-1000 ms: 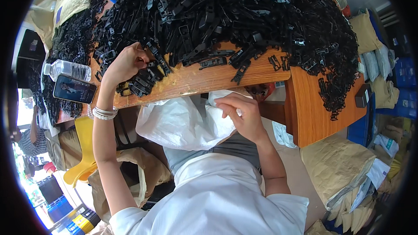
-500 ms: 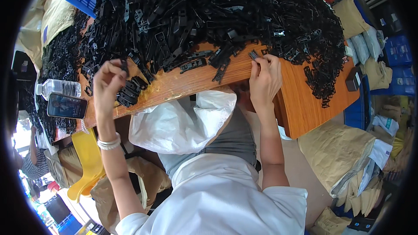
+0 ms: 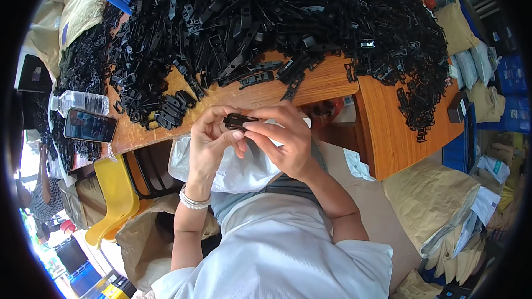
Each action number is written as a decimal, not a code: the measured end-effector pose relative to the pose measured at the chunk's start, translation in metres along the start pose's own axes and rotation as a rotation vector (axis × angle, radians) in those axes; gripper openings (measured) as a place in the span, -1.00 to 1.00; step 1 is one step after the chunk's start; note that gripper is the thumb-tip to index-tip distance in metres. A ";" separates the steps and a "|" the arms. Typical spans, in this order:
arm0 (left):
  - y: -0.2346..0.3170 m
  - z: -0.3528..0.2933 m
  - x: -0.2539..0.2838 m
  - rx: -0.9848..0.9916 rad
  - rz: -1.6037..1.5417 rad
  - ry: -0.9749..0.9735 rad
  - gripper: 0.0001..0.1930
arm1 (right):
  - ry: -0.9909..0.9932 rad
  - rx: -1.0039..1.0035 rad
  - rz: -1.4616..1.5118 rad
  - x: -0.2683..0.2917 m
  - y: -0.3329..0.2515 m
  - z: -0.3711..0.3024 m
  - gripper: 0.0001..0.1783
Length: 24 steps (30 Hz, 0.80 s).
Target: Assembling small black plastic components by snapping them together manually.
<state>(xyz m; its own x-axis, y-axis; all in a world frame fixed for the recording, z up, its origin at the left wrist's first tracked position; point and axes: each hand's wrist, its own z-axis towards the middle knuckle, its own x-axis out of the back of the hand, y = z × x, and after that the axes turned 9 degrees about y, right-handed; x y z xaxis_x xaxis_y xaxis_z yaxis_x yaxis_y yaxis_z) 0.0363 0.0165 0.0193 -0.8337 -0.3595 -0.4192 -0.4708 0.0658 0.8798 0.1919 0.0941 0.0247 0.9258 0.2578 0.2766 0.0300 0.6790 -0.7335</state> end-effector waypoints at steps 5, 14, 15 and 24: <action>-0.006 -0.002 -0.004 -0.213 0.018 0.062 -0.66 | -0.086 -0.056 0.024 -0.003 -0.004 0.002 -0.76; 0.033 0.032 0.036 -0.788 1.043 0.374 -0.88 | 0.088 -0.292 0.176 0.003 0.009 -0.021 -0.85; 0.041 0.040 0.044 -0.754 1.241 0.397 -0.83 | 0.085 -0.290 0.183 0.002 0.009 -0.021 -0.85; 0.076 0.071 0.076 -0.677 1.589 0.053 -0.83 | -0.030 -0.512 0.193 -0.001 0.003 -0.019 -0.84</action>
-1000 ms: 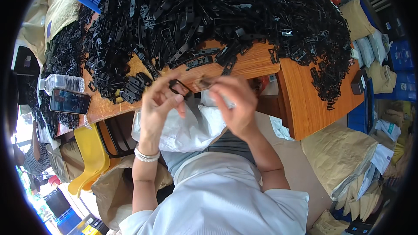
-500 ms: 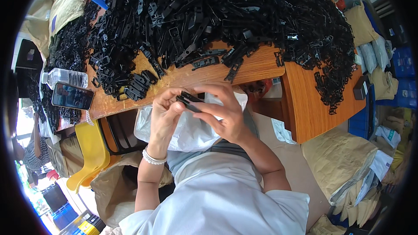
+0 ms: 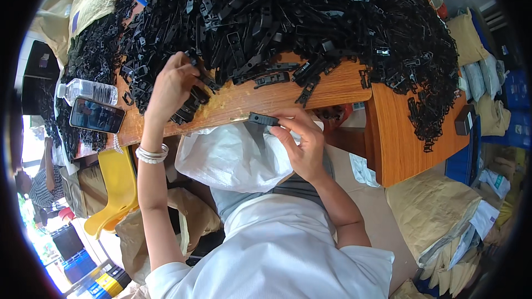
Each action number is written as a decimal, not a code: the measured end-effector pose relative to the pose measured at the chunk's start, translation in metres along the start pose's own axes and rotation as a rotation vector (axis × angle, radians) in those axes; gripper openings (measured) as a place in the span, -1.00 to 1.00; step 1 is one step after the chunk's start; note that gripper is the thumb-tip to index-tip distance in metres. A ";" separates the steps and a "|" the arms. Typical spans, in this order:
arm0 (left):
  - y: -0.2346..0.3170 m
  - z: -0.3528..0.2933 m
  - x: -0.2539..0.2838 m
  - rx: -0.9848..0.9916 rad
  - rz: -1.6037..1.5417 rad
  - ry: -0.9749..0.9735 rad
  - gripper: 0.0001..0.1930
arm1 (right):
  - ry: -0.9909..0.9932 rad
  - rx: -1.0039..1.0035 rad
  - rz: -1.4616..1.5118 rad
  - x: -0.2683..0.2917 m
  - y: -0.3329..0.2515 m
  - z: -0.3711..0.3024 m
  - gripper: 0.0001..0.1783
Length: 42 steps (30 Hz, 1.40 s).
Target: Assembling small black plastic components by snapping them together manually.
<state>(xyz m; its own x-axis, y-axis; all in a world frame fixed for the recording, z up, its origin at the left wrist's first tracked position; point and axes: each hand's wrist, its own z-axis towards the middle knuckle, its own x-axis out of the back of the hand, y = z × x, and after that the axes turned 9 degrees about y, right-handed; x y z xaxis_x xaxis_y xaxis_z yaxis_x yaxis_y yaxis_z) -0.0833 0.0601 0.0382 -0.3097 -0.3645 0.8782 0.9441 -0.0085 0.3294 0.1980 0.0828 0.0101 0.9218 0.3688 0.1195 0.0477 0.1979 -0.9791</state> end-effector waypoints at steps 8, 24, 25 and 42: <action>0.038 -0.025 0.026 0.356 -0.401 0.133 -0.89 | -0.057 -0.010 0.067 -0.005 0.008 0.004 -0.85; 0.089 -0.055 -0.012 0.892 -1.335 -0.026 -0.62 | 0.047 -0.020 -0.081 -0.014 -0.016 0.003 -0.85; 0.090 -0.054 -0.012 0.896 -1.309 -0.006 -0.61 | 0.069 -0.091 -0.022 -0.015 -0.016 0.002 -0.86; 0.113 -0.063 -0.029 0.638 -1.271 0.031 -0.81 | -0.010 -0.296 0.257 -0.011 -0.014 0.007 -0.73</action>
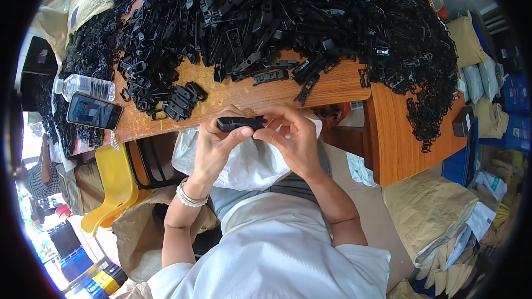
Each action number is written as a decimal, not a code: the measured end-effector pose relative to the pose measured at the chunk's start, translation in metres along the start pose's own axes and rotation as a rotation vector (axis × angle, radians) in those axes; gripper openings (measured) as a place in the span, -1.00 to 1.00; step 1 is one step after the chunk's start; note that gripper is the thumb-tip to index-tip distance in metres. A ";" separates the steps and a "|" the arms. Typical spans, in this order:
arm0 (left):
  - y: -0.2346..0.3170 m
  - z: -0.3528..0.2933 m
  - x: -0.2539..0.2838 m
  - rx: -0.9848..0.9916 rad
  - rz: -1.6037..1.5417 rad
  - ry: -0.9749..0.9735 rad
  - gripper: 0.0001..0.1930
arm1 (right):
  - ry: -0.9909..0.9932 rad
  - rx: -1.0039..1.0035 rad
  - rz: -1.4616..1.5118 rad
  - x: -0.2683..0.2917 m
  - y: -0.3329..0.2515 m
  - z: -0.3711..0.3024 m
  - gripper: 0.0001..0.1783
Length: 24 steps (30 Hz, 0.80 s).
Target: Assembling small black plastic components by snapping them together manually.
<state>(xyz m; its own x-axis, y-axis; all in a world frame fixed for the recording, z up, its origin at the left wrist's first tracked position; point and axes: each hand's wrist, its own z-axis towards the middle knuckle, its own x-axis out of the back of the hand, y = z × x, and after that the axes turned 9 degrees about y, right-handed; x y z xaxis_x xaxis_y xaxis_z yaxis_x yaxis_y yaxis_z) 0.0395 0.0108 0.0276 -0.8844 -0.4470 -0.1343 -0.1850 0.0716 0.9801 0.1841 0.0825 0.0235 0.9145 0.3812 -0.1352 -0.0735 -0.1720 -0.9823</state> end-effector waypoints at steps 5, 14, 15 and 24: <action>0.005 0.000 0.003 -0.028 -0.040 -0.087 -0.84 | -0.053 0.050 0.002 -0.001 -0.001 -0.005 -0.73; 0.022 0.098 0.080 -0.792 1.340 0.269 -0.80 | 0.079 0.063 0.098 0.017 0.013 -0.001 -0.80; 0.020 0.108 0.089 -0.831 1.552 0.247 -0.80 | 0.073 0.066 0.058 0.016 0.015 -0.003 -0.79; 0.033 0.119 0.099 -0.979 1.537 0.052 -0.89 | 0.086 0.072 0.020 0.019 0.023 -0.003 -0.78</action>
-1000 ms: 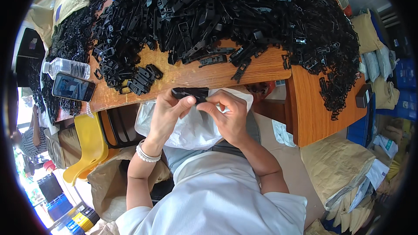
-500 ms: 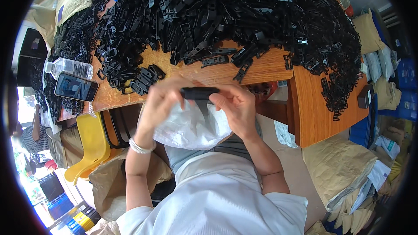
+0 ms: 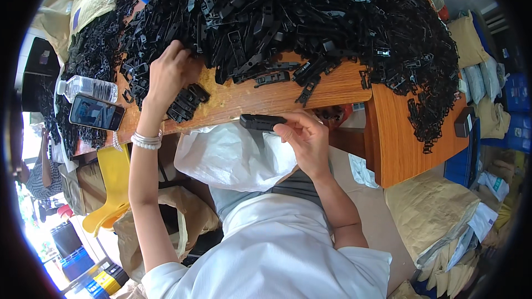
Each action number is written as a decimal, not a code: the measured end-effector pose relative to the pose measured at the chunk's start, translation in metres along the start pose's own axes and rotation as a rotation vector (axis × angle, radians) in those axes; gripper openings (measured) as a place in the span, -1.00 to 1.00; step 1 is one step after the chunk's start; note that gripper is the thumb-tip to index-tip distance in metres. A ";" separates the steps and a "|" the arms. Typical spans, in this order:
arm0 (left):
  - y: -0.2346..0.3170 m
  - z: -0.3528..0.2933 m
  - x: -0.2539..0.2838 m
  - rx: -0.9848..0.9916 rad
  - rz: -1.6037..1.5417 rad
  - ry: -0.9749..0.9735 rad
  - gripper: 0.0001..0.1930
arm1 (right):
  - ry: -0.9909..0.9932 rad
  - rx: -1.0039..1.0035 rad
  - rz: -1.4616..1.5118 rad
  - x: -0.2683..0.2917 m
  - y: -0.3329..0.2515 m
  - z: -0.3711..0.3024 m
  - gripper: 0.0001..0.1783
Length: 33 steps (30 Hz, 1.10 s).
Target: Assembling small black plastic components by snapping them together manually.
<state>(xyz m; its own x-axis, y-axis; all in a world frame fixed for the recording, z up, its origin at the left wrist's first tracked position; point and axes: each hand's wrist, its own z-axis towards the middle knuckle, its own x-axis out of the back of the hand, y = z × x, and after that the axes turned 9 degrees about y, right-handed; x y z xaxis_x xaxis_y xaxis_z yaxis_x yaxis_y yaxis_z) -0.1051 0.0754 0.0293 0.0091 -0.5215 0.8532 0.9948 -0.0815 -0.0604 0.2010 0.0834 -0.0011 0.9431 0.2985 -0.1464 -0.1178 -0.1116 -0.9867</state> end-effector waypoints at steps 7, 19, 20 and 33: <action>0.034 -0.008 0.023 0.837 -1.327 0.425 -0.89 | -0.071 -0.049 0.032 -0.002 0.003 0.003 -0.73; 0.127 -0.046 0.036 1.061 -1.618 -0.255 -0.72 | -0.260 0.333 -0.279 -0.008 -0.022 0.005 -0.77; 0.123 -0.048 0.034 0.936 -1.565 -0.244 -0.67 | -0.258 0.332 -0.281 -0.009 -0.022 0.004 -0.77; 0.136 -0.050 0.057 0.505 -1.078 -0.155 -0.60 | -0.211 0.493 -0.416 -0.015 -0.027 0.005 -0.61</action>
<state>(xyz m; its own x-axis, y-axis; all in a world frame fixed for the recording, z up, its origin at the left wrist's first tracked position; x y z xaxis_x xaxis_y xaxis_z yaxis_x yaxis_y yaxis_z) 0.0260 -0.0081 0.0437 -0.8752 -0.2789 0.3952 0.4249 -0.0528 0.9037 0.1883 0.0871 0.0271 0.8657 0.4072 0.2911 0.0666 0.4827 -0.8732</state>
